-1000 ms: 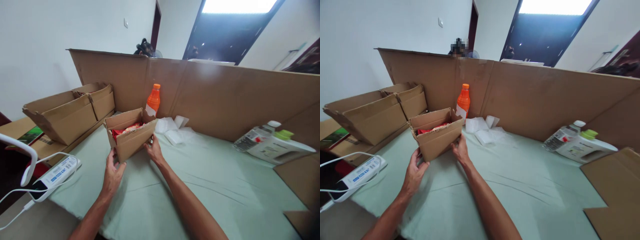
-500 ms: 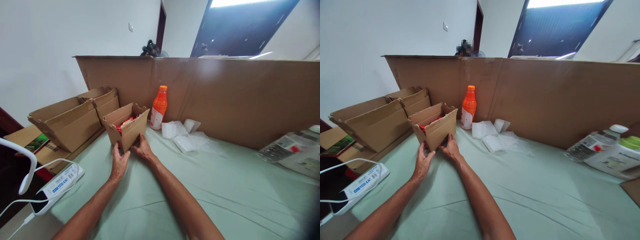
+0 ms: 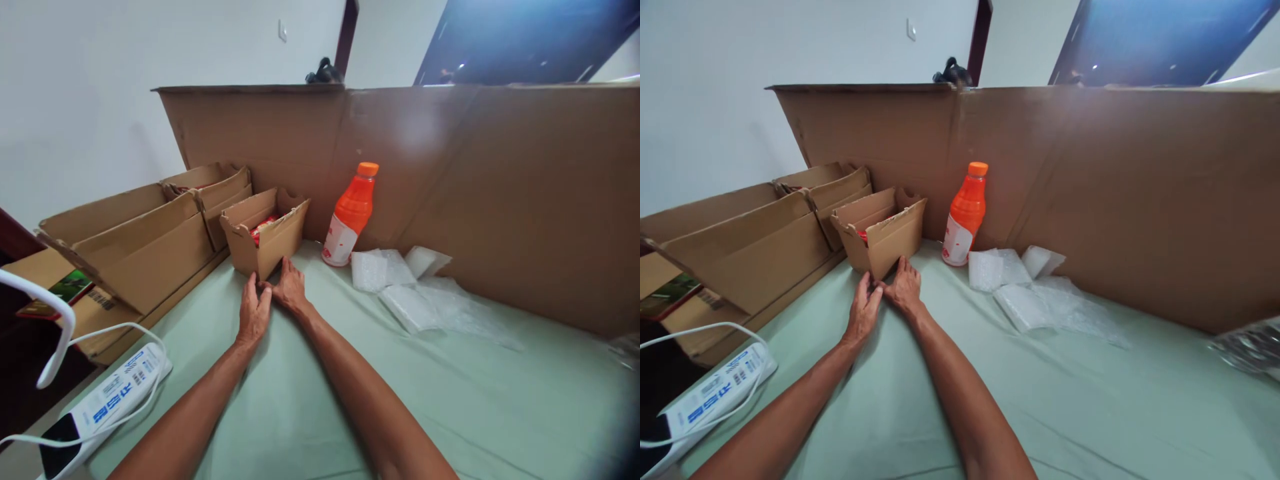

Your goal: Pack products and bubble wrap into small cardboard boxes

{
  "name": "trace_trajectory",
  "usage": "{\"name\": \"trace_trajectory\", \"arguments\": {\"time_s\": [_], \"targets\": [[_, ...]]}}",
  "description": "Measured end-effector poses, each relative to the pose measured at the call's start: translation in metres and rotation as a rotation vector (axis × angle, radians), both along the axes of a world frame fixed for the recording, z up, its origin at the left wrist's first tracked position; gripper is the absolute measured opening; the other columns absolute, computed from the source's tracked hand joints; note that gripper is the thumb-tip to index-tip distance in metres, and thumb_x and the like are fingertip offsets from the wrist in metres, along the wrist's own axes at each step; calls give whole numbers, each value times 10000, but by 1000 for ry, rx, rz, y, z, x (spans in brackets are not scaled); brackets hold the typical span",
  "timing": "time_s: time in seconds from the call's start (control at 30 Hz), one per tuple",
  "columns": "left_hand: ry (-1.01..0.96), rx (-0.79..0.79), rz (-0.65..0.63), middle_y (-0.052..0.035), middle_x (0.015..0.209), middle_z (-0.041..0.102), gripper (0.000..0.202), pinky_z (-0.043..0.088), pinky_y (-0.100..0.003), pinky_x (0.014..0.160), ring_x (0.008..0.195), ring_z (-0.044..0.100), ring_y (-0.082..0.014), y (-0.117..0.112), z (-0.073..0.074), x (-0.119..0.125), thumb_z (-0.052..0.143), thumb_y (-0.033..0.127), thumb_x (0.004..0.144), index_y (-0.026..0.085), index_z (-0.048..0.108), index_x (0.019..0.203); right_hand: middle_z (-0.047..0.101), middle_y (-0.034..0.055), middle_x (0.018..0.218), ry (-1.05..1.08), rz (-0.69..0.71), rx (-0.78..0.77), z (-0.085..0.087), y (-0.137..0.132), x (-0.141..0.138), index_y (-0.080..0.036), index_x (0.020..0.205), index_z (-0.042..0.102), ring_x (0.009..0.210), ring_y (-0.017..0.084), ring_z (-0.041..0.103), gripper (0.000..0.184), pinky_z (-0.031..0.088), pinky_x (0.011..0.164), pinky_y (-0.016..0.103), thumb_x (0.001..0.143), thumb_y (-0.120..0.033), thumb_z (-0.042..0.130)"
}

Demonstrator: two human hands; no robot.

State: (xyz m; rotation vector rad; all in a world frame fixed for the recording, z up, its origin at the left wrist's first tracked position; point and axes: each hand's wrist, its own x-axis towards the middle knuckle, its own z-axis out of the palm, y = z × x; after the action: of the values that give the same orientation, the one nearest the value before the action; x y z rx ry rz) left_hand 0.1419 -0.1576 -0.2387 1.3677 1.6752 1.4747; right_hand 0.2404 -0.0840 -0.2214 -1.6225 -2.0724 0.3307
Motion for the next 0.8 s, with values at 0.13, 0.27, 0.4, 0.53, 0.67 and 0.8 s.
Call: {"name": "trace_trajectory", "arguments": {"time_s": [0.13,0.27,0.4,0.53,0.67,0.8], "targets": [[72,-3,-35,-184,1519,468,580,271,-446,1219,1444,394,-267,-2,2,1,443,355,929,121,410,1460,470,223,1506,-59,28,-25,4,14,-3,-59,1530,292,1370,316,463,856,322,1109,417,848,-469,607],[142,-24,-58,-175,1487,515,537,306,-448,1200,1414,442,-267,-1,6,2,430,342,935,131,461,1427,500,197,1485,-100,62,-40,7,21,-4,-100,1529,324,1382,295,445,794,303,1116,413,854,-418,594],[196,-55,-49,-176,1443,551,492,325,-462,1185,1385,474,-273,-1,7,4,417,345,946,138,512,1382,500,189,1487,-128,89,-42,7,24,-4,-92,1530,328,1384,284,439,785,303,1116,403,852,-388,588],[244,-82,-31,-212,1568,383,529,285,-446,1206,1478,338,-280,-2,8,4,417,348,944,93,491,1402,491,200,1495,-154,83,-43,6,25,-4,-71,1535,319,1401,290,417,782,292,1124,412,865,-383,572],[287,-107,-65,-187,1579,387,512,263,-484,1207,1466,360,-296,-2,8,5,415,344,945,124,520,1395,472,180,1522,-174,79,-37,3,27,-4,-101,1546,316,1418,277,394,765,286,1126,392,880,-378,571],[310,-112,-96,-149,1557,442,467,277,-531,1188,1436,406,-310,-2,7,7,428,352,944,196,556,1365,454,164,1541,-188,75,-27,1,27,-5,-138,1554,316,1428,271,378,719,275,1128,398,914,-375,542]]}}
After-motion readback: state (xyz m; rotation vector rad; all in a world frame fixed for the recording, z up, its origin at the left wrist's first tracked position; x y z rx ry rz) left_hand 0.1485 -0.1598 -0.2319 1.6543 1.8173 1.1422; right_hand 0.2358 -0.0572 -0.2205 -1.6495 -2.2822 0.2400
